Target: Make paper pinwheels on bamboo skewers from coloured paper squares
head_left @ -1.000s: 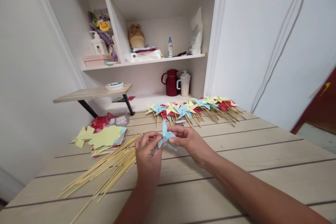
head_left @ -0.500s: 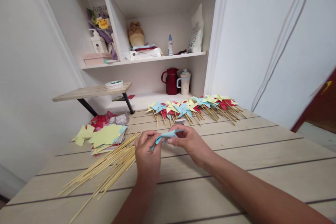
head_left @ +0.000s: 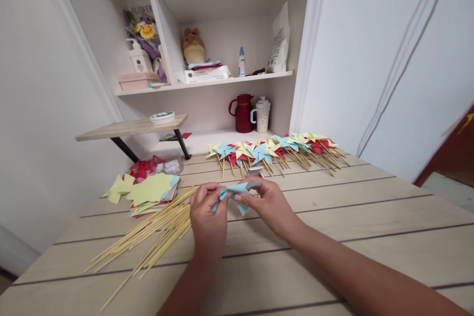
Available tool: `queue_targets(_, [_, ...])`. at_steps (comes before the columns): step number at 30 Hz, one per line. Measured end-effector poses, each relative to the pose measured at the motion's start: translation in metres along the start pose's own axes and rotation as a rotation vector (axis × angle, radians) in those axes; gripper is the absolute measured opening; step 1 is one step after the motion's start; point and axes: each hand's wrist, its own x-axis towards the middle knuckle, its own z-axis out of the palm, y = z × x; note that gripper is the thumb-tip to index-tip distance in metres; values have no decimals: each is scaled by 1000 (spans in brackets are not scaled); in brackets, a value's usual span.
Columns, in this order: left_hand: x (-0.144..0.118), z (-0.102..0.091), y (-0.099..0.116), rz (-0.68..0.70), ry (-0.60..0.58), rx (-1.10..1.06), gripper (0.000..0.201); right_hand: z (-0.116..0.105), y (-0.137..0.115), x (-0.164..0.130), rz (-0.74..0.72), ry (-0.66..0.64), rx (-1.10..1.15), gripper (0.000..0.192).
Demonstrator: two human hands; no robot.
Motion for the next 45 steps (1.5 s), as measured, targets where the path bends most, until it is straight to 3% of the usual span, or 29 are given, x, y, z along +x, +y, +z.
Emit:
queue_targets(13, [-1, -1, -1, -27, 13, -6, 10, 2, -1, -4, -145, 50, -309, 14])
queue_targets(35, [1, -2, 5, 11, 35, -43, 8, 3, 1, -5, -118, 36, -198, 7])
queue_targets(45, [1, -1, 5, -4, 21, -81, 10, 8, 8, -8, -147, 48, -267, 12])
